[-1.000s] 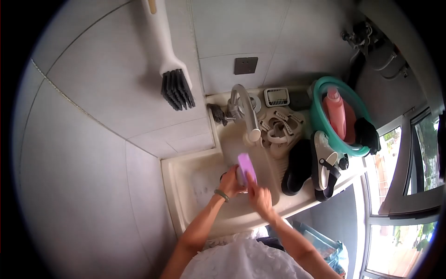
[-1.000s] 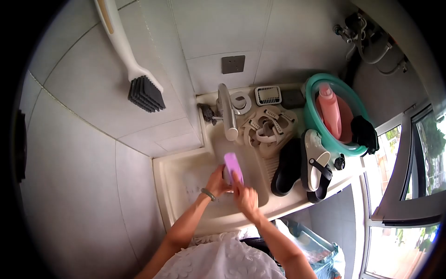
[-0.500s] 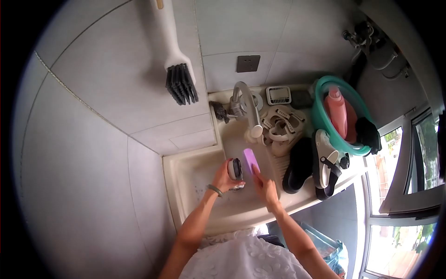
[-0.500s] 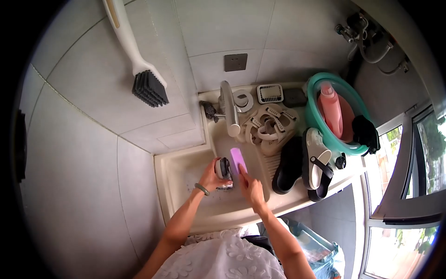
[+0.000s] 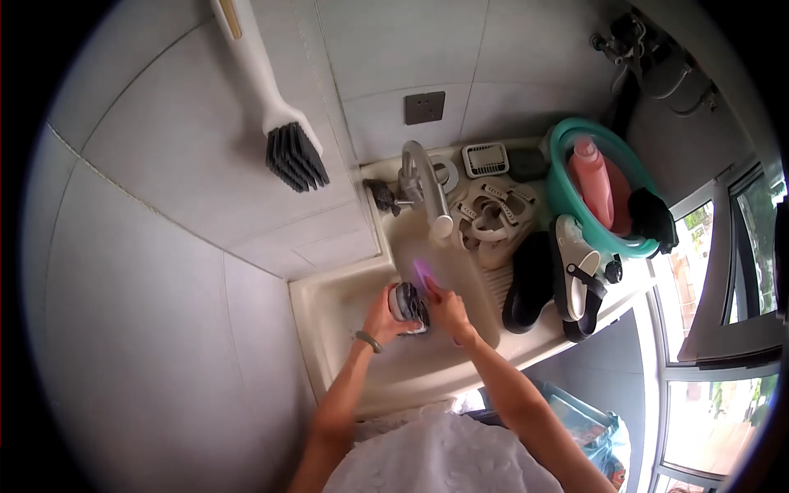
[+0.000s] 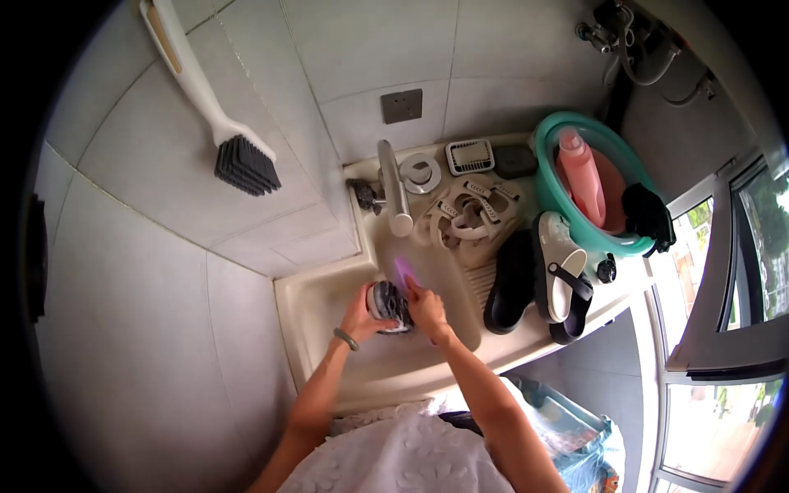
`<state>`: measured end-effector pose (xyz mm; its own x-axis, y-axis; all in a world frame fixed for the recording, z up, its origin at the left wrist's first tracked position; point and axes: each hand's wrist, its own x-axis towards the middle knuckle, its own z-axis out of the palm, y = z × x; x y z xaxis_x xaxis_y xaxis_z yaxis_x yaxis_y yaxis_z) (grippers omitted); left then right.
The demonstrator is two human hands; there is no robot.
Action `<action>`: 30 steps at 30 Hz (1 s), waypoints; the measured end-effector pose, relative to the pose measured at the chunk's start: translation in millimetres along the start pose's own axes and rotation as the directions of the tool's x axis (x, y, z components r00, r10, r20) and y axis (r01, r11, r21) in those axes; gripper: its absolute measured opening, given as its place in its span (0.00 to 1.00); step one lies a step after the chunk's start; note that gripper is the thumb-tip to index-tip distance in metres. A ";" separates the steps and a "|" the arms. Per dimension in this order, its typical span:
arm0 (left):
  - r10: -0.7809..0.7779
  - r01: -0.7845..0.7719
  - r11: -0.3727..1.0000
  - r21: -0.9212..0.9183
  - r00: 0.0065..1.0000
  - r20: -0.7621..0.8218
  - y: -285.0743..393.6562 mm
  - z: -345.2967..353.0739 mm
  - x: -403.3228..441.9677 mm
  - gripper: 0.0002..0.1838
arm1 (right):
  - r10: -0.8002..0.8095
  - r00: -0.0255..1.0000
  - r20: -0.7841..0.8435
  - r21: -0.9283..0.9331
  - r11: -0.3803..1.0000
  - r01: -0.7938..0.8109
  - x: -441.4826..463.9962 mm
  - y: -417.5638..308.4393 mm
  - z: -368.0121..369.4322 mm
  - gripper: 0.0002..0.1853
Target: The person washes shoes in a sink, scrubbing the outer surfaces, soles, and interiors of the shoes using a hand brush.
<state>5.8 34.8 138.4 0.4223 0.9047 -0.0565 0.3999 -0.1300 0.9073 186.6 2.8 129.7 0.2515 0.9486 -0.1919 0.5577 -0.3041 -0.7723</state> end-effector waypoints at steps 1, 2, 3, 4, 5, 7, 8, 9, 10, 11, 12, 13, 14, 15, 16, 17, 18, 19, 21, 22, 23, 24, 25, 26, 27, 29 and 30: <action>0.010 -0.010 1.000 0.006 1.000 -0.004 -1.8 -3.2 1.0 0.52 | -0.013 1.000 0.003 0.032 0.999 0.013 -3.1 0.3 -6.0 0.19; -0.032 0.029 0.996 -0.086 0.999 -0.033 -4.4 -3.5 -0.2 0.53 | -0.026 1.000 0.005 0.065 0.998 0.026 -6.1 1.6 -11.5 0.19; -0.086 0.075 0.981 -0.180 0.995 -0.053 -6.7 -2.1 -4.5 0.54 | -0.033 0.999 0.007 0.123 0.992 0.031 -18.7 -3.5 -19.5 0.20; -0.087 0.072 0.966 -0.250 0.995 -0.048 0.4 -3.8 -4.8 0.54 | 0.009 0.999 0.041 0.205 0.979 -0.018 -28.3 -4.0 -24.3 0.21; -0.093 0.078 0.965 -0.250 0.994 -0.050 -0.4 -3.7 -5.3 0.54 | -0.010 0.998 0.062 0.260 0.966 -0.006 -39.2 -5.1 -28.4 0.21; -0.049 0.048 0.998 -0.046 0.999 -0.019 -1.8 -6.3 -1.9 0.54 | -0.070 0.994 0.085 0.273 0.961 0.044 -65.8 -19.0 -27.7 0.21; -0.073 0.073 0.957 -0.280 0.997 0.011 -54.0 15.3 4.3 0.54 | -0.117 0.990 0.078 0.267 0.959 0.092 -78.1 -26.2 -25.2 0.21; -0.108 0.112 0.977 -0.181 0.994 0.031 -14.3 5.8 0.0 0.53 | -0.129 0.990 0.057 0.242 0.964 0.112 -76.8 -27.0 -19.2 0.21; -0.141 0.138 0.954 -0.268 0.990 0.010 -14.0 9.7 -0.5 0.52 | -0.141 0.989 0.036 0.217 0.968 0.130 -75.4 -27.9 -13.2 0.22; -0.180 0.166 0.921 -0.352 0.984 -0.007 -14.4 12.6 -4.2 0.52 | -0.153 0.988 0.015 0.190 0.971 0.148 -74.1 -28.7 -7.2 0.22; -0.108 0.102 0.974 -0.204 0.994 -0.016 -10.3 8.0 -5.4 0.52 | -0.074 0.996 0.059 0.145 0.987 0.065 -64.0 -8.2 7.1 0.21; -0.028 0.027 0.998 -0.051 0.999 -0.020 -4.0 -0.1 -4.3 0.53 | -0.012 0.997 0.074 0.106 0.994 0.004 -51.4 13.1 19.5 0.20; 0.027 -0.027 1.000 -0.009 0.999 0.024 -1.3 -5.0 -9.0 0.53 | 0.061 0.995 0.080 0.054 0.996 -0.065 -40.4 38.2 32.0 0.20; 0.030 -0.030 1.000 0.003 0.999 0.028 -4.7 -4.5 -15.6 0.53 | 0.106 0.991 0.085 0.019 0.994 -0.108 -33.3 57.8 40.4 0.19; 0.012 -0.012 0.999 0.033 1.000 0.006 -8.3 -2.1 -20.1 0.54 | 0.132 0.987 0.091 0.015 0.991 -0.134 -28.2 61.7 39.0 0.19; -0.040 0.041 0.999 0.023 0.999 -0.018 -12.4 -0.3 -21.3 0.54 | 0.131 0.986 0.107 -0.007 0.991 -0.131 -24.5 66.7 35.6 0.20; -0.092 0.093 0.996 0.012 0.995 -0.042 -9.7 0.1 -21.9 0.54 | 0.129 0.984 0.123 -0.030 0.992 -0.127 -21.1 67.8 30.0 0.20; -0.069 0.070 0.997 0.023 0.997 -0.039 -9.6 -2.8 -21.3 0.49 | 0.128 0.982 0.139 -0.052 0.991 -0.122 -17.7 66.9 23.3 0.20; -0.519 0.528 0.808 -0.263 0.848 0.110 11.6 -16.4 -22.6 0.39 | 0.079 0.990 0.118 -0.017 0.997 -0.078 -14.3 65.8 18.9 0.19; -0.519 0.529 0.808 -0.261 0.847 0.111 0.8 -18.3 -23.7 0.39 | 0.091 0.990 0.103 0.041 0.995 -0.096 -15.1 61.3 13.9 0.18; -0.487 0.490 0.798 -0.351 0.867 0.101 -19.0 -18.8 -27.9 0.34 | 0.093 0.990 0.105 0.042 0.994 -0.098 -23.0 56.8 10.8 0.18; -0.454 0.443 0.782 -0.438 0.887 0.086 -29.7 -18.5 -31.6 0.29 | 0.095 0.988 0.118 0.077 0.992 -0.104 -32.5 39.9 2.4 0.19; -0.452 0.441 0.784 -0.437 0.888 0.085 -28.6 -18.5 -34.6 0.29 | 0.096 0.987 0.128 0.112 0.987 -0.111 -40.7 23.7 -4.4 0.19; -0.433 0.400 0.774 -0.491 0.900 0.051 -25.0 -19.0 -37.3 0.28 | 0.027 0.985 0.170 0.178 0.982 -0.058 -55.0 13.1 -4.4 0.20; -0.415 0.357 0.760 -0.543 0.910 0.017 -23.4 -18.0 -39.6 0.26 | -0.110 0.985 0.133 0.175 0.981 0.085 -70.1 -2.1 -2.2 0.21; -0.184 0.099 0.885 -0.455 0.972 -0.147 -56.6 -3.9 -42.3 0.27 | -0.256 0.963 0.086 0.132 0.961 0.243 -86.8 -21.6 1.4 0.21; -0.251 0.126 0.815 -0.566 0.957 -0.148 -29.9 -4.2 -44.0 0.27 | -0.267 0.961 0.077 0.100 0.961 0.259 -88.4 -25.8 2.9 0.22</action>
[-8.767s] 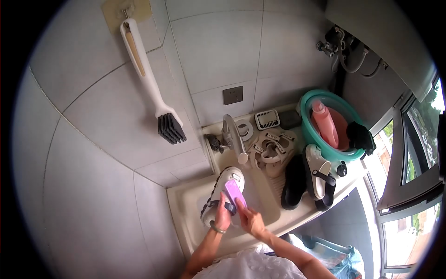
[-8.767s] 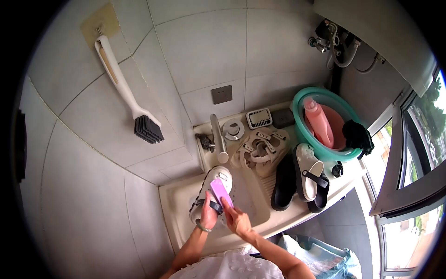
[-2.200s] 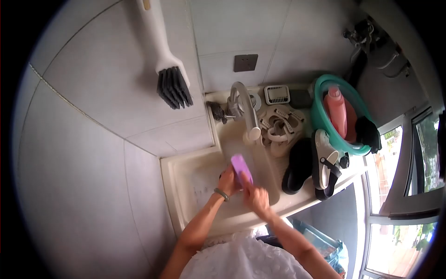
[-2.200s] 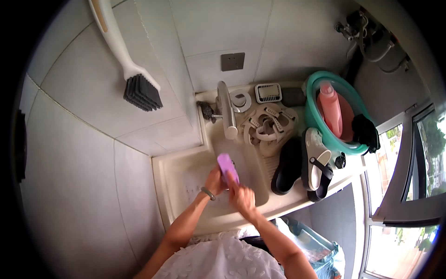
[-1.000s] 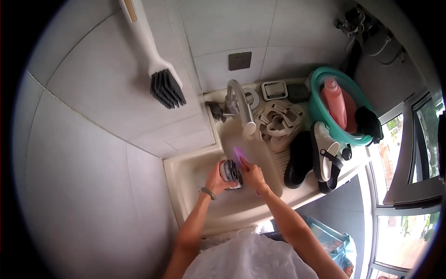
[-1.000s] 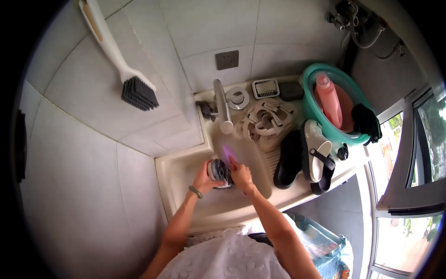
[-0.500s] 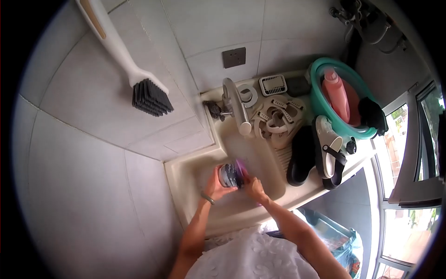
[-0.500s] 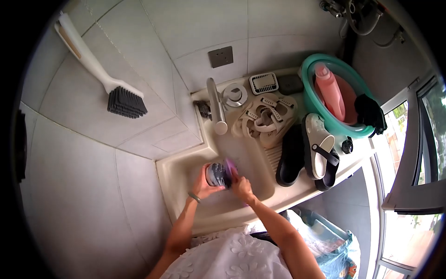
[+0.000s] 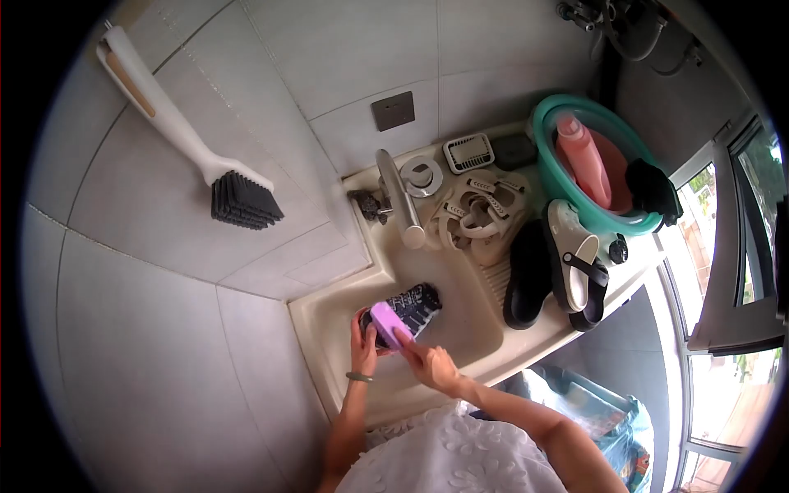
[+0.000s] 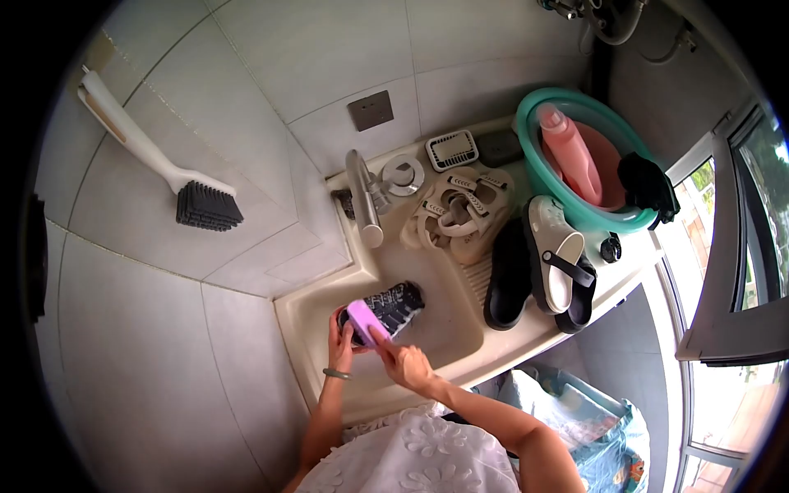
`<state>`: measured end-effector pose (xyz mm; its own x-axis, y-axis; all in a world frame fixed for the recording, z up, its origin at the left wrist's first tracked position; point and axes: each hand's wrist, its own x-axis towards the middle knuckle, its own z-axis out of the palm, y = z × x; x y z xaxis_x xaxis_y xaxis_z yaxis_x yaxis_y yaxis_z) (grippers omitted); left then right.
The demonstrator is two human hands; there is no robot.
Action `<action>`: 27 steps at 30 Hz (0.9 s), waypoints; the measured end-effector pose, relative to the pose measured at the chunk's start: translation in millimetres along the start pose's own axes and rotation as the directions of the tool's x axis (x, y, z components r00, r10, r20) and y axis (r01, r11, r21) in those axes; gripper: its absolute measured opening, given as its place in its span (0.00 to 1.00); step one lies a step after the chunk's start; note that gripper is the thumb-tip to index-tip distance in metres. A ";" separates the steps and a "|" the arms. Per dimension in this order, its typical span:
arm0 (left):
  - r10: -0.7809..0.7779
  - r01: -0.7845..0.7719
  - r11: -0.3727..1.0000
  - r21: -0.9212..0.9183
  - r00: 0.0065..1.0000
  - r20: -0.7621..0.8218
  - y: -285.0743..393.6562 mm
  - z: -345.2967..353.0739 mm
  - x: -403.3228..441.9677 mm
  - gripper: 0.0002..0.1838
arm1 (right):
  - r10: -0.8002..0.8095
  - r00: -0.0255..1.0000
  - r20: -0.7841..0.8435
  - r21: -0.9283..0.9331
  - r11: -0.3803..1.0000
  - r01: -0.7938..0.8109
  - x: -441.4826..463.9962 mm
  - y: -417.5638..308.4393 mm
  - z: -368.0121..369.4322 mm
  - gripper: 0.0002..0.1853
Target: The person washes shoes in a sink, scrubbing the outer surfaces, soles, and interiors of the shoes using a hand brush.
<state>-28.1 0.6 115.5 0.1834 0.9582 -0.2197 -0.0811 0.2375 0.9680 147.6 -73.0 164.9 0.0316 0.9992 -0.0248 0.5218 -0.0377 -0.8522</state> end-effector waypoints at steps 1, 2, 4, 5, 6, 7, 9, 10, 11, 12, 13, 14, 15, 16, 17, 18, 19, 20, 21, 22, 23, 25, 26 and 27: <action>-0.061 0.056 0.991 -0.121 0.998 -0.034 24.1 16.0 -10.4 0.27 | 0.029 1.000 0.000 -0.027 0.999 -0.029 8.2 9.4 2.4 0.22; -0.040 0.035 0.992 -0.120 0.998 -0.038 24.5 19.4 -12.4 0.28 | 0.040 0.999 -0.035 0.022 0.999 -0.039 18.5 21.4 3.7 0.22; 0.038 -0.041 0.992 -0.123 0.999 -0.028 21.0 23.5 -14.7 0.29 | 0.172 0.982 -0.072 -0.077 0.981 -0.178 37.0 37.1 -3.6 0.21; 0.042 -0.044 0.992 -0.119 0.999 -0.023 22.1 21.8 -16.8 0.29 | 0.172 0.984 -0.055 -0.022 0.985 -0.173 30.7 38.8 -2.1 0.20; 0.041 -0.046 0.992 -0.115 0.998 -0.046 25.9 21.2 -16.3 0.29 | 0.171 0.985 -0.037 0.033 0.985 -0.170 25.1 35.4 -3.5 0.20; 0.037 -0.046 0.992 -0.115 0.997 -0.075 27.0 21.2 -15.8 0.29 | 0.170 0.985 -0.020 0.087 0.982 -0.168 20.7 24.8 -8.8 0.20; 0.053 -0.073 0.987 -0.143 0.989 -0.139 29.1 16.3 -16.4 0.28 | 0.044 0.998 -0.036 0.076 0.996 -0.041 8.0 7.4 -12.1 0.22; 0.065 -0.085 0.983 -0.162 0.990 -0.126 35.6 17.0 -18.4 0.27 | 0.040 0.999 -0.034 0.044 0.998 -0.038 9.3 4.8 -15.6 0.23; 0.078 -0.098 0.978 -0.182 0.991 -0.113 41.0 18.5 -20.4 0.27 | 0.036 0.999 -0.033 0.013 0.999 -0.036 10.6 2.3 -19.0 0.24; 0.110 -0.130 0.975 -0.179 0.987 -0.116 43.0 21.2 -22.6 0.27 | 0.093 0.994 -0.064 -0.055 0.994 -0.097 25.2 49.4 -3.5 0.23; 0.081 -0.101 0.976 -0.195 0.991 -0.105 52.5 22.5 -26.3 0.27 | 0.148 0.985 -0.092 -0.061 0.986 -0.154 39.2 66.1 -8.6 0.22; 0.072 -0.090 0.975 -0.202 0.993 -0.097 59.2 23.3 -29.5 0.28 | 0.170 0.977 -0.127 -0.017 0.985 -0.174 46.1 60.7 -22.4 0.22; 0.066 -0.085 0.974 -0.210 0.993 -0.093 63.1 24.2 -29.9 0.30 | 0.171 0.974 -0.149 0.034 0.985 -0.168 50.2 54.1 -30.8 0.22; 0.081 -0.100 0.978 -0.186 0.991 -0.110 62.3 23.5 -29.3 0.31 | 0.144 0.975 -0.169 0.078 0.988 -0.132 48.1 45.2 -33.2 0.21; 0.085 -0.105 0.977 -0.185 0.990 -0.112 62.5 22.1 -30.3 0.31 | 0.079 0.990 -0.113 0.029 0.997 -0.076 38.8 37.1 -28.3 0.22; 0.091 -0.116 0.970 -0.212 0.988 -0.124 65.1 20.5 -29.9 0.31 | -0.008 0.997 -0.081 0.104 0.994 0.016 29.0 12.7 -31.9 0.24; 0.095 -0.125 0.963 -0.238 0.986 -0.134 67.5 18.0 -30.5 0.31 | -0.065 0.993 -0.102 0.095 0.993 0.075 28.6 5.4 -32.4 0.24; 0.088 -0.115 0.959 -0.259 0.990 -0.113 71.5 13.3 -32.2 0.31 | -0.122 0.985 -0.123 0.083 0.988 0.133 28.3 -1.8 -33.0 0.24; 0.094 -0.119 0.950 -0.287 0.991 -0.099 78.1 11.4 -34.6 0.31 | -0.098 0.992 -0.084 0.091 0.990 0.106 36.1 4.7 -38.4 0.24; 0.097 -0.120 0.954 -0.276 0.991 -0.095 85.0 12.1 -37.3 0.31 | 0.000 0.993 -0.115 0.033 0.999 0.004 44.8 12.7 -41.4 0.24; 0.105 -0.126 0.957 -0.263 0.990 -0.092 92.6 12.0 -39.6 0.31 | 0.085 0.982 -0.171 0.006 0.996 -0.085 56.8 25.4 -45.1 0.23; 0.142 -0.160 0.962 -0.222 0.985 -0.093 95.5 7.5 -43.4 0.31 | 0.181 0.953 -0.243 0.056 0.983 -0.173 70.1 38.8 -63.0 0.21; 0.163 -0.178 0.958 -0.226 0.983 -0.082 94.3 1.0 -43.5 0.31 | 0.191 0.949 -0.252 0.093 0.981 -0.173 69.7 39.2 -70.8 0.21; 0.178 -0.191 0.954 -0.232 0.981 -0.076 93.9 -4.7 -44.4 0.31 | 0.189 0.950 -0.249 0.116 0.980 -0.165 66.8 31.5 -81.3 0.21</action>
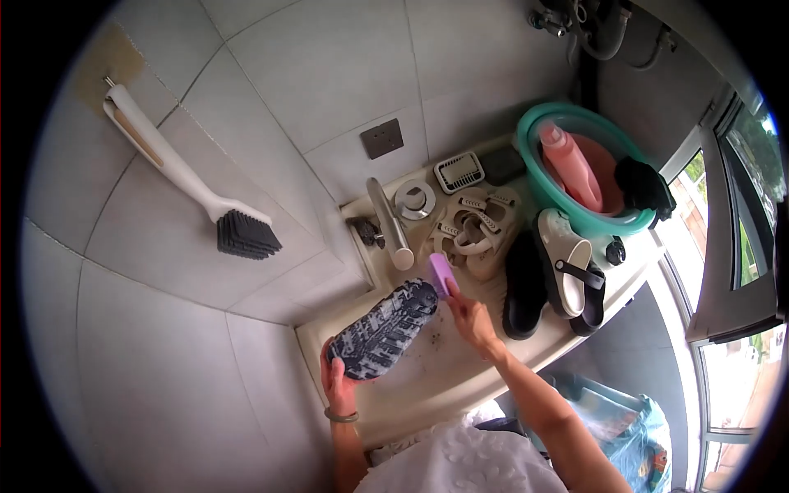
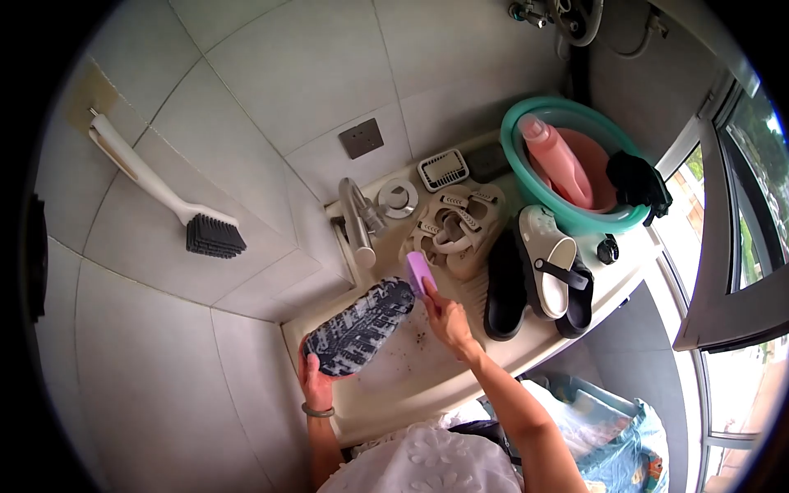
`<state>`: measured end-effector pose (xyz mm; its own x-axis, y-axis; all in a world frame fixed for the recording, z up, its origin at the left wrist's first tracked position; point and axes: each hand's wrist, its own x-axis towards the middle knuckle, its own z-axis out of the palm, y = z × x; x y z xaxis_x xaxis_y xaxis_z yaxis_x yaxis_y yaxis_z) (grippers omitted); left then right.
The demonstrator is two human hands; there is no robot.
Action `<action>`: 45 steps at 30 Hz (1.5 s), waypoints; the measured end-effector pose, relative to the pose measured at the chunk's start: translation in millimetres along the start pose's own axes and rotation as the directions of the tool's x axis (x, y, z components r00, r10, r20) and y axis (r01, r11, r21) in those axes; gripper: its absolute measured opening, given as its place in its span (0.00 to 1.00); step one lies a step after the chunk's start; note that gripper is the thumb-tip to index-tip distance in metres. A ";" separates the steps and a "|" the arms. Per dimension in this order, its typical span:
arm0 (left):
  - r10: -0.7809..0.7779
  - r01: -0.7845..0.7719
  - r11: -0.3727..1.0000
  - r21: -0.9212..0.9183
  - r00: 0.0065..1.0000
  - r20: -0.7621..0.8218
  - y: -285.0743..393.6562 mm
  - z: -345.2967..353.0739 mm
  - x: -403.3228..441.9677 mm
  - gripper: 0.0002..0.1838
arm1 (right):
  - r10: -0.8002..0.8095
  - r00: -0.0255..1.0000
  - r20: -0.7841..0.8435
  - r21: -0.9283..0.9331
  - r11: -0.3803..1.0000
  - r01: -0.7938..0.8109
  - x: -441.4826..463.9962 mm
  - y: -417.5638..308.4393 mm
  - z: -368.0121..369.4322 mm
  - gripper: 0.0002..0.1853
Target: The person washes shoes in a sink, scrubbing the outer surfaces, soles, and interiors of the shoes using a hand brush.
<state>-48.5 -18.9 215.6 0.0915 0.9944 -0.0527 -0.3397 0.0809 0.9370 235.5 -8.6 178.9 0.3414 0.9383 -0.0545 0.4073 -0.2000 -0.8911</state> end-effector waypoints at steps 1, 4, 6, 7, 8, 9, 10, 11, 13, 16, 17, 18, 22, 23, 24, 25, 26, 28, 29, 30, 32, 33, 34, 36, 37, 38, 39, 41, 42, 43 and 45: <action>-0.016 0.016 1.000 -0.008 1.000 -0.022 5.8 0.1 -2.0 0.32 | -0.002 1.000 0.003 0.024 1.000 0.002 -1.5 -8.3 -10.3 0.21; 0.031 -0.029 0.994 -0.103 0.999 0.021 -1.7 -17.5 -0.7 0.28 | 0.052 0.998 0.034 0.182 0.982 -0.057 -3.3 -19.4 -23.1 0.26; 0.042 -0.032 0.983 -0.182 0.998 0.055 0.1 -19.8 -2.4 0.27 | 0.111 0.985 0.134 0.409 0.899 -0.157 -6.2 -33.3 -30.7 0.31; 0.032 -0.019 0.980 -0.198 0.998 0.061 0.3 -20.7 -2.5 0.27 | 0.109 0.985 0.137 0.409 0.899 -0.157 -8.0 -41.4 -34.8 0.31; 0.039 -0.022 0.977 -0.212 0.996 0.075 -0.1 -20.3 -2.8 0.27 | 0.123 0.976 0.177 0.487 0.851 -0.195 -10.5 -48.7 -38.4 0.33; 0.027 -0.008 0.972 -0.233 0.997 0.077 -0.6 -19.8 -3.6 0.27 | 0.133 0.966 0.220 0.560 0.794 -0.236 -13.2 -54.8 -41.7 0.35; 0.016 0.004 0.968 -0.251 0.997 0.077 -0.6 -19.6 -4.4 0.27 | 0.129 0.965 0.227 0.561 0.793 -0.237 -15.9 -59.8 -44.6 0.35; 0.019 -0.001 0.969 -0.246 0.997 0.070 0.4 -19.5 -4.7 0.27 | 0.119 0.965 0.233 0.629 0.739 -0.243 -18.0 -63.9 -46.8 0.36; 0.020 0.007 0.961 -0.277 0.995 0.097 7.3 -13.5 -5.7 0.27 | 0.099 0.967 0.236 0.731 0.638 -0.244 -18.4 -62.0 -45.4 0.37; 0.018 -0.006 0.969 -0.245 0.999 0.048 19.8 -1.5 -7.2 0.32 | 0.092 0.961 0.259 0.771 0.580 -0.263 -20.6 -67.7 -50.8 0.38; 0.050 -0.033 0.971 -0.236 0.997 0.067 25.2 3.9 -5.5 0.33 | 0.092 0.959 0.267 0.787 0.553 -0.272 -21.1 -69.1 -52.7 0.38; 0.052 -0.036 0.971 -0.237 0.997 0.061 28.3 5.6 -4.9 0.33 | 0.108 0.954 0.280 0.796 0.529 -0.294 -21.9 -70.1 -53.9 0.37; 0.083 -0.062 0.974 -0.219 0.993 0.090 37.0 8.7 -1.9 0.34 | 0.118 0.954 0.275 0.818 0.494 -0.296 -23.1 -61.7 -54.7 0.36; 0.091 -0.072 0.980 -0.186 0.991 0.096 39.1 9.8 -1.3 0.34 | 0.121 0.955 0.272 0.818 0.493 -0.295 -23.8 -61.5 -55.0 0.36; 0.099 -0.083 0.985 -0.154 0.990 0.102 40.9 10.9 -0.4 0.34 | 0.124 0.955 0.268 0.819 0.493 -0.294 -24.4 -61.3 -55.7 0.36; 0.093 -0.076 0.985 -0.155 0.990 0.105 42.1 11.7 0.3 0.34 | 0.122 0.955 0.270 0.818 0.494 -0.295 -25.0 -59.1 -56.2 0.36; 0.095 -0.078 0.985 -0.156 0.990 0.104 44.1 12.5 1.8 0.34 | 0.102 0.955 0.280 0.818 0.495 -0.293 -24.7 -56.0 -56.3 0.36; 0.125 -0.113 0.989 -0.093 0.982 0.139 47.4 12.7 3.6 0.34 | 0.081 0.953 0.291 0.817 0.498 -0.292 -25.2 -53.3 -57.4 0.36; 0.127 -0.115 0.989 -0.093 0.982 0.138 45.6 8.9 4.4 0.34 | 0.076 0.953 0.295 0.827 0.479 -0.294 -25.7 -53.0 -57.9 0.35; 0.137 -0.130 0.990 -0.059 0.980 0.142 43.7 4.8 6.8 0.35 | 0.072 0.952 0.298 0.836 0.461 -0.297 -25.5 -53.0 -58.1 0.34; 0.150 -0.147 0.989 -0.025 0.978 0.143 43.3 0.6 9.4 0.35 | 0.074 0.946 0.315 0.849 0.425 -0.316 -23.8 -54.8 -58.0 0.34; 0.162 -0.162 0.987 -0.014 0.968 0.193 49.6 5.5 9.4 0.35 | 0.074 0.941 0.331 0.860 0.386 -0.333 -24.1 -54.9 -58.6 0.34; 0.173 -0.178 0.984 -0.003 0.954 0.244 53.0 8.5 9.2 0.34 | 0.072 0.935 0.347 0.871 0.346 -0.350 -25.0 -53.5 -59.8 0.34; 0.211 -0.213 0.977 -0.024 0.934 0.290 45.9 3.3 14.6 0.36 | 0.033 0.934 0.357 0.822 0.464 -0.331 -25.8 -45.1 -57.0 0.38; 0.224 -0.209 0.974 -0.088 0.945 0.239 42.3 6.1 16.0 0.36 | 0.018 0.931 0.365 0.825 0.458 -0.332 -27.0 -41.2 -52.8 0.38; 0.234 -0.207 0.966 -0.153 0.954 0.187 39.3 10.4 17.6 0.36 | 0.001 0.928 0.372 0.828 0.452 -0.332 -29.3 -33.0 -45.6 0.38; 0.217 -0.193 0.966 -0.171 0.968 0.129 41.9 21.0 19.4 0.36 | -0.012 0.941 0.339 0.847 0.438 -0.300 -33.1 -28.9 -37.9 0.39; 0.183 -0.154 0.948 -0.277 0.980 0.079 20.4 24.0 25.3 0.34 | -0.037 0.960 0.276 0.869 0.437 -0.233 -39.6 -22.5 -23.8 0.40; 0.117 -0.094 0.926 -0.367 0.992 0.040 7.5 23.9 25.5 0.35 | -0.033 0.968 0.249 0.850 0.487 -0.202 -43.8 -20.5 -17.6 0.40; 0.084 -0.062 0.907 -0.417 0.996 0.036 -5.3 25.6 22.0 0.36 | -0.034 0.975 0.219 0.821 0.546 -0.166 -49.2 -17.4 -12.4 0.40; 0.074 -0.054 0.905 -0.421 0.997 0.029 -27.4 24.5 21.8 0.38 | -0.046 0.983 0.179 0.759 0.642 -0.109 -53.6 -13.6 -5.7 0.41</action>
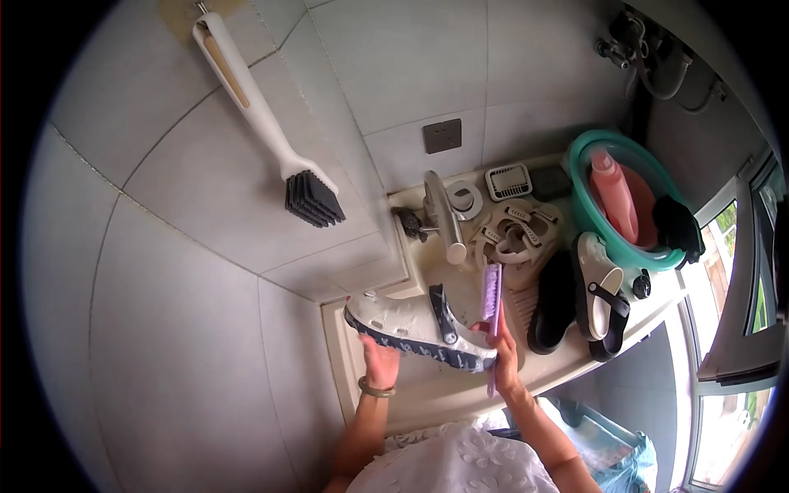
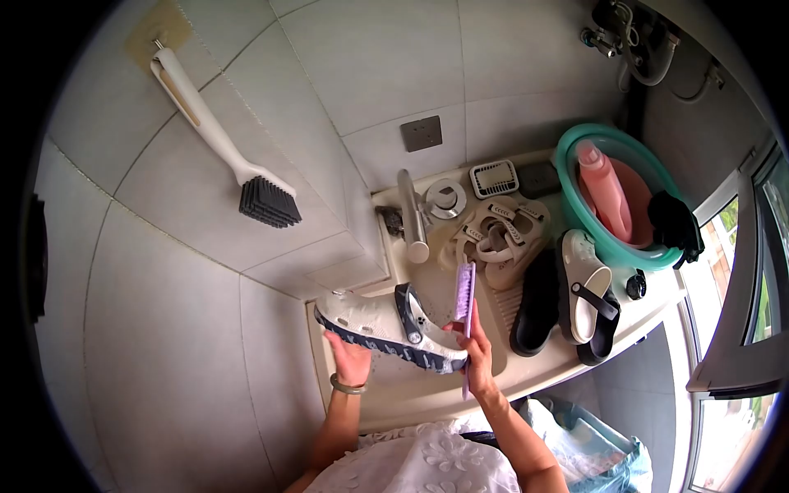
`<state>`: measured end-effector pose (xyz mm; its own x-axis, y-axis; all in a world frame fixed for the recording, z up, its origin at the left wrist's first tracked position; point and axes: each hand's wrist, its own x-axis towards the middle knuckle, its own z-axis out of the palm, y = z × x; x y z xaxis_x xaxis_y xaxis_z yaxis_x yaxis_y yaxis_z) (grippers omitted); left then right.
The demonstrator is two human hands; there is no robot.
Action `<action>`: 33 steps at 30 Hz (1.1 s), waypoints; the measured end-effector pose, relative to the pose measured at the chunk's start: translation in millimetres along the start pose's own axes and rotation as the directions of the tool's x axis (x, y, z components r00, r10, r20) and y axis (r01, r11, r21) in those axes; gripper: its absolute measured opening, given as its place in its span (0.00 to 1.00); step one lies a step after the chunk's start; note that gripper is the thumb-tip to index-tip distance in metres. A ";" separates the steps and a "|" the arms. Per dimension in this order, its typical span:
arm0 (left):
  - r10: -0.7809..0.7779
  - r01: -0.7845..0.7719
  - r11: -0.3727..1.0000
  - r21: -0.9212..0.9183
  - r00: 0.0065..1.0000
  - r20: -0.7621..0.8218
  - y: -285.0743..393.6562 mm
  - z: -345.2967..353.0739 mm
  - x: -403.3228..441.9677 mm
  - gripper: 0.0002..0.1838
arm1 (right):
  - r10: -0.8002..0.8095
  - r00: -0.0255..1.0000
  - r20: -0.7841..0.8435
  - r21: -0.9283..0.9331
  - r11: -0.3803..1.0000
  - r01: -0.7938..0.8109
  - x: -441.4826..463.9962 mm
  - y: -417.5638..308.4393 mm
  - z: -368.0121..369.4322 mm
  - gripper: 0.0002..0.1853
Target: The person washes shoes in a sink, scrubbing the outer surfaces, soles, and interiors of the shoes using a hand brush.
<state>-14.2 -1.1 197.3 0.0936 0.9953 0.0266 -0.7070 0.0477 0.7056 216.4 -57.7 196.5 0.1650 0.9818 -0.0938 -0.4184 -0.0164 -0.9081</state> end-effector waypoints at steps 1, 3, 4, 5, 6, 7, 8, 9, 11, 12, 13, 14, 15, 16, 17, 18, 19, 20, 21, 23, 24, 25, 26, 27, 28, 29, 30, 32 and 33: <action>0.024 -0.024 0.998 0.052 1.000 0.004 -4.0 0.2 1.8 0.39 | -0.016 1.000 0.006 -0.044 0.999 0.016 -2.0 2.1 0.4 0.40; -0.009 0.024 0.979 0.203 0.997 -0.075 -6.0 -2.6 5.2 0.45 | -0.047 0.999 0.018 -0.131 0.990 0.049 -6.1 6.4 1.1 0.38; 0.024 -0.013 0.968 0.249 0.999 -0.042 3.0 19.2 8.7 0.48 | -0.001 1.000 -0.012 -0.308 0.951 -0.003 -7.9 -0.9 2.6 0.35; 0.054 -0.050 0.955 0.294 0.999 -0.006 12.4 42.0 12.2 0.52 | 0.038 0.998 -0.051 -0.472 0.879 -0.057 -10.6 -11.6 4.5 0.32; 0.056 -0.064 0.936 0.347 0.998 0.032 15.1 48.7 15.3 0.58 | -0.086 0.993 -0.075 -0.548 0.836 0.031 -10.7 -17.2 7.6 0.27; 0.032 -0.038 0.928 0.370 0.999 0.024 13.2 49.9 17.4 0.61 | -0.189 0.981 -0.038 -0.627 0.769 0.124 -10.7 -28.2 10.8 0.25; 0.016 -0.027 0.930 0.365 0.999 0.033 14.3 55.6 19.6 0.61 | -0.239 0.971 0.002 -0.649 0.738 0.183 -14.5 -36.3 12.5 0.24; 0.002 -0.017 0.932 0.361 0.999 0.042 15.7 60.9 21.1 0.62 | -0.285 0.958 0.045 -0.668 0.704 0.240 -17.1 -40.5 12.8 0.23; -0.026 0.009 0.919 0.394 0.999 0.037 13.7 58.0 23.4 0.62 | -0.376 0.905 0.200 -0.674 0.617 0.406 -26.0 -40.9 14.9 0.24; 0.031 -0.059 0.916 0.397 0.997 0.076 10.7 60.5 25.9 0.61 | -0.355 0.895 0.269 -0.682 0.587 0.437 -30.8 -45.6 21.9 0.24; 0.028 -0.057 0.917 0.395 0.997 0.078 4.7 54.6 26.8 0.61 | -0.351 0.881 0.318 -0.683 0.560 0.470 -34.5 -45.3 29.3 0.25; 0.064 -0.121 0.901 0.417 0.987 0.148 -5.1 43.7 27.7 0.62 | -0.346 0.878 0.330 -0.682 0.556 0.475 -35.3 -39.4 38.1 0.25; 0.095 -0.184 0.882 0.435 0.971 0.218 -11.1 38.1 27.4 0.62 | -0.342 0.879 0.332 -0.684 0.554 0.474 -35.6 -35.1 45.4 0.26; 0.068 -0.141 0.906 0.399 0.979 0.191 -8.8 44.1 24.7 0.61 | -0.329 0.887 0.323 -0.692 0.557 0.459 -30.2 -33.6 50.8 0.27; 0.063 -0.137 0.908 0.397 0.979 0.194 -14.0 40.1 23.2 0.61 | -0.312 0.898 0.311 -0.699 0.565 0.438 -23.1 -36.1 55.6 0.27; 0.070 -0.157 0.874 0.461 0.977 0.200 -22.2 31.8 20.0 0.61 | -0.309 0.896 0.320 -0.705 0.554 0.443 -14.8 -38.4 59.5 0.28; 0.078 -0.178 0.834 0.522 0.975 0.208 -20.8 38.4 19.6 0.61 | -0.294 0.906 0.303 -0.704 0.571 0.421 -9.6 -41.4 65.4 0.28; -0.014 -0.018 0.918 0.397 0.997 0.077 -18.9 47.4 12.1 0.57 | -0.280 0.917 0.285 -0.703 0.589 0.399 -4.5 -44.5 71.2 0.28; -0.016 -0.016 0.918 0.396 0.997 0.078 -16.7 44.3 11.7 0.57 | -0.280 0.922 0.269 -0.691 0.610 0.387 -3.3 -43.0 73.6 0.27; 0.222 -0.361 0.632 0.685 0.932 0.286 -13.3 35.5 25.2 0.51 | -0.355 0.897 0.265 -0.685 0.585 0.434 -17.8 -39.2 69.4 0.27; 0.231 -0.273 0.673 0.688 0.960 0.156 -16.3 36.3 26.2 0.46 | -0.332 0.904 0.271 -0.686 0.592 0.423 -28.3 -28.2 62.9 0.26; 0.251 -0.282 0.605 0.745 0.955 0.157 -16.4 29.1 30.4 0.49 | -0.329 0.903 0.276 -0.687 0.589 0.425 -33.2 -25.7 63.4 0.26; 0.232 -0.306 0.616 0.725 0.951 0.205 -25.9 17.6 27.3 0.50 | -0.346 0.898 0.273 -0.665 0.607 0.436 -36.6 -24.5 65.0 0.26; 0.218 -0.337 0.630 0.700 0.941 0.257 -31.7 18.1 27.0 0.51 | -0.369 0.889 0.272 -0.644 0.617 0.453 -34.3 -25.3 64.4 0.26; 0.210 -0.294 0.697 0.654 0.956 0.207 -38.7 18.3 22.9 0.51 | -0.338 0.905 0.259 -0.682 0.600 0.419 -25.2 -26.4 63.2 0.27; 0.183 -0.240 0.757 0.608 0.971 0.156 -37.1 25.5 14.9 0.50 | -0.287 0.926 0.244 -0.675 0.636 0.374 -20.2 -27.4 64.2 0.28; 0.196 -0.248 0.746 0.618 0.969 0.152 -33.1 30.6 18.2 0.50 | -0.277 0.934 0.227 -0.671 0.650 0.356 -19.5 -30.4 67.9 0.28; 0.205 -0.306 0.678 0.668 0.952 0.228 -22.6 35.3 29.6 0.49 | -0.276 0.934 0.229 -0.669 0.653 0.356 -19.0 -33.4 68.0 0.28; 0.205 -0.364 0.595 0.717 0.931 0.303 -17.9 35.1 32.8 0.48 | -0.318 0.921 0.224 -0.651 0.655 0.384 -26.4 -28.9 65.2 0.28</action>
<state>26.0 27.8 210.4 0.1547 0.9105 0.3835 0.0479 -0.3947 0.9176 165.9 -70.9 251.8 0.0848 0.9521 0.2939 0.3707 0.2437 -0.8962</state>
